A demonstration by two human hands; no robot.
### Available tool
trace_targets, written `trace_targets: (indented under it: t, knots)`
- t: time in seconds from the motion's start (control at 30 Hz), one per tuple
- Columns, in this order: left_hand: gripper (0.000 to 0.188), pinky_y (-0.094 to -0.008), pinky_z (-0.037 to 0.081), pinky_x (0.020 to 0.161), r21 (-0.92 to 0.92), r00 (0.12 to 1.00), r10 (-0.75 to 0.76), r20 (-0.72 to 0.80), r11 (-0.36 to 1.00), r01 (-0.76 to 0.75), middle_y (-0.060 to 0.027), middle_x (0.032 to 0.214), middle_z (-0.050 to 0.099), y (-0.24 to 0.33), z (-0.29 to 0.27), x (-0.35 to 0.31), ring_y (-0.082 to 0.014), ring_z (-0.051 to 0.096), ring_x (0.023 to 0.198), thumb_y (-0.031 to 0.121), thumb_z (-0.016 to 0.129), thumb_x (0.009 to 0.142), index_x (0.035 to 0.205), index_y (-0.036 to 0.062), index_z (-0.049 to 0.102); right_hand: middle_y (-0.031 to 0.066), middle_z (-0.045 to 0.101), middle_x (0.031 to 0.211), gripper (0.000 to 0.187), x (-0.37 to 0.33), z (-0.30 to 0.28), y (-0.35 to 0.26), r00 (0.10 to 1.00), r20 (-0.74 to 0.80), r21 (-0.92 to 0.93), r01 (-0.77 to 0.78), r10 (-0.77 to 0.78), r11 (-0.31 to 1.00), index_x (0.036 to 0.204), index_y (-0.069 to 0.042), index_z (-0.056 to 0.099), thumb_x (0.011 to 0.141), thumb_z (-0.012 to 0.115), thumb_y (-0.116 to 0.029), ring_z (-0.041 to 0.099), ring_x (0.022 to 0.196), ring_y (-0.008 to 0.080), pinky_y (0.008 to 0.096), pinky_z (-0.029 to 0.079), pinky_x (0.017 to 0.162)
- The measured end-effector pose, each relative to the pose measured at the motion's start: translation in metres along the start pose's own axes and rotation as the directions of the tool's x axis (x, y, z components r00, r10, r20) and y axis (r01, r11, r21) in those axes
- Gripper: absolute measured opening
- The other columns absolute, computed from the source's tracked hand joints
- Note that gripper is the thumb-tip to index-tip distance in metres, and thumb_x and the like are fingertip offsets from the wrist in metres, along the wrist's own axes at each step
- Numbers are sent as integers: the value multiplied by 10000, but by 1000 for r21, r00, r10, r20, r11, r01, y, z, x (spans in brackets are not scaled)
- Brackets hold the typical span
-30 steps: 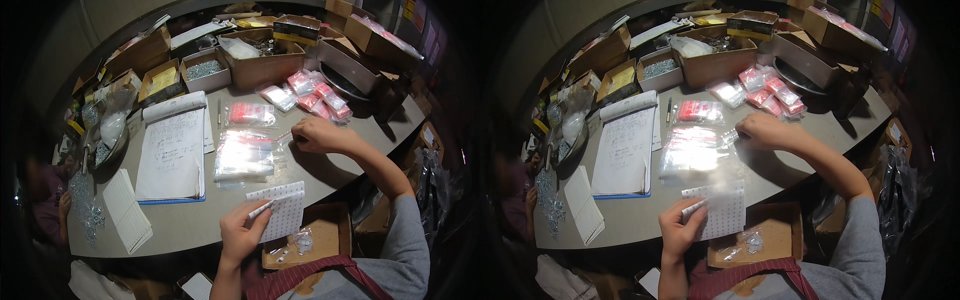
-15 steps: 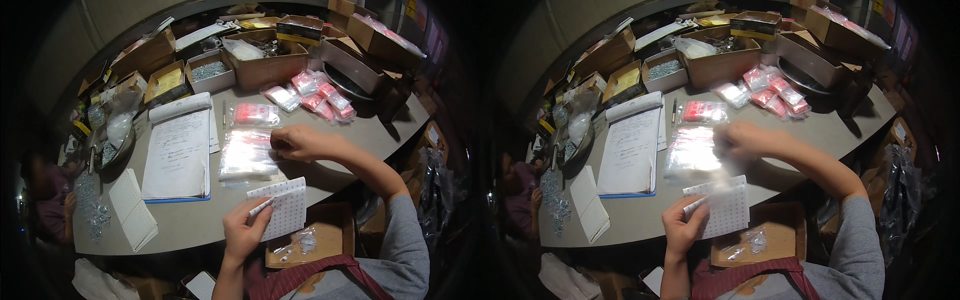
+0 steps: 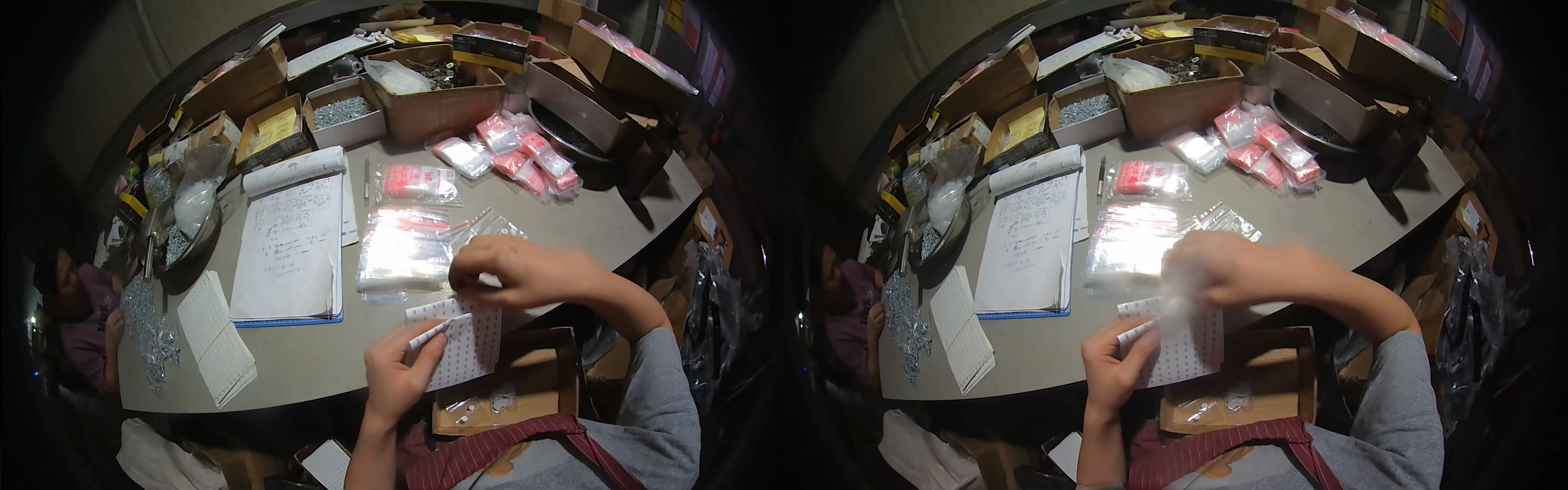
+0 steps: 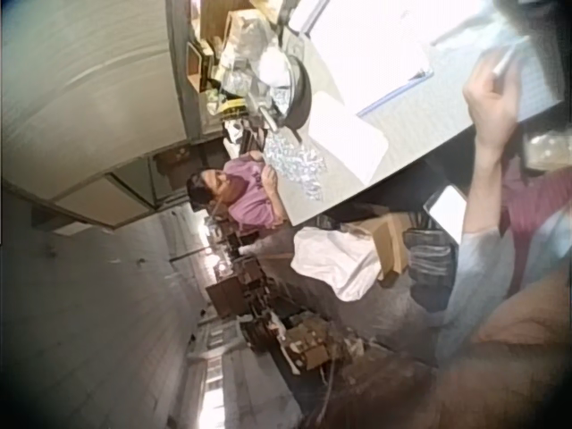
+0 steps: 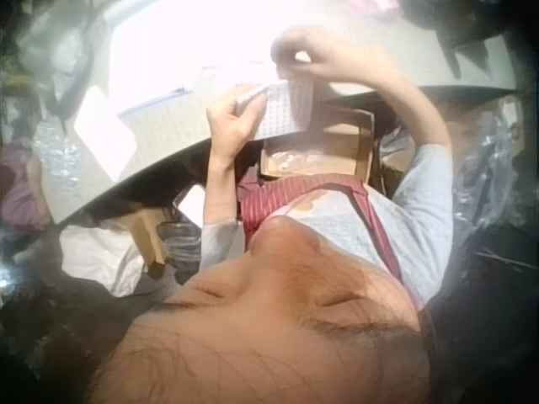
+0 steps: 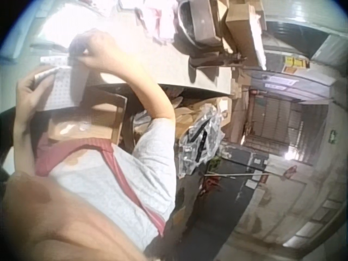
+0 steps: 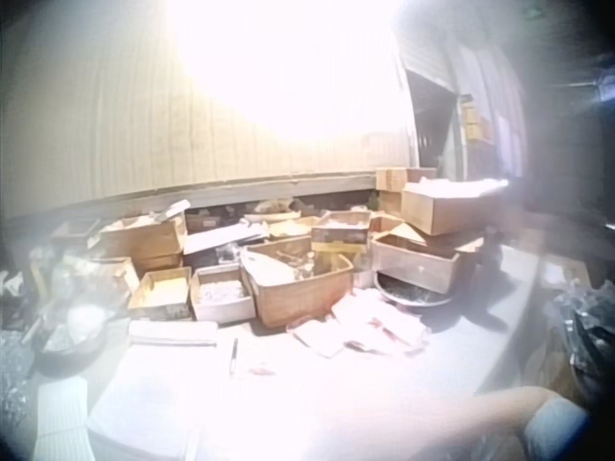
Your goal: The person picks small white beads from a sheet and places them into clear plastic bags on a cluttered work table. The person repeatedly transfers beads into bags and sets them aside.
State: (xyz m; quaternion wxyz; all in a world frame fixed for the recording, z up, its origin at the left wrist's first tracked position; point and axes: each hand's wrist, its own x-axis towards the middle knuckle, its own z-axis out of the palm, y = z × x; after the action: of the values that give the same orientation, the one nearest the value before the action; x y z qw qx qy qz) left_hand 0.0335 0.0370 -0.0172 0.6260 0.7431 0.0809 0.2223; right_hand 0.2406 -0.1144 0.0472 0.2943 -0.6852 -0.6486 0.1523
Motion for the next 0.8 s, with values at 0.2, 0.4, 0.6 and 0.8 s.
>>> trace_targets:
  t: [0.2, 0.4, 0.6, 0.8]
  knots:
    - [184, -274, 519, 745, 32, 1000, 31, 6, 999, -31, -120, 940, 736, 6, 2, 3, -166, 681, 831, 45, 731, 875, 1031, -50, 755, 136, 623, 1054, 451, -13, 16, -14, 998, 22, -332, 62, -58, 941, 1124, -49, 632, 695, 769, -60, 578, 1038, 351, 453, 492, 942]
    - [192, -269, 510, 744, -5, 1000, -1, -10, 1000, 1, -106, 926, 727, 5, 3, 3, -154, 668, 837, 53, 734, 869, 1023, -59, 756, 120, 636, 1041, 449, -26, 21, -11, 987, -52, -387, 119, -150, 914, 1099, -81, 652, 672, 787, -47, 600, 1024, 348, 457, 499, 920]
    - [184, -270, 512, 737, -8, 999, -4, -37, 1000, 4, -101, 927, 728, 1, 3, 1, -149, 663, 834, 46, 725, 877, 1024, -63, 753, 51, 673, 830, 194, 1, -49, 38, 916, -326, -23, -253, 232, 967, 952, -5, 677, 921, 734, -188, 647, 800, 118, 302, 504, 708]
    - [182, -266, 510, 728, -9, 999, 46, -29, 999, -46, -102, 925, 726, 0, 5, 2, -144, 662, 823, 39, 726, 875, 1023, -63, 753, 141, 688, 846, 232, 13, -33, 69, 955, -8, -42, -295, 295, 955, 999, 29, 684, 882, 649, -168, 641, 770, 197, 372, 515, 728]
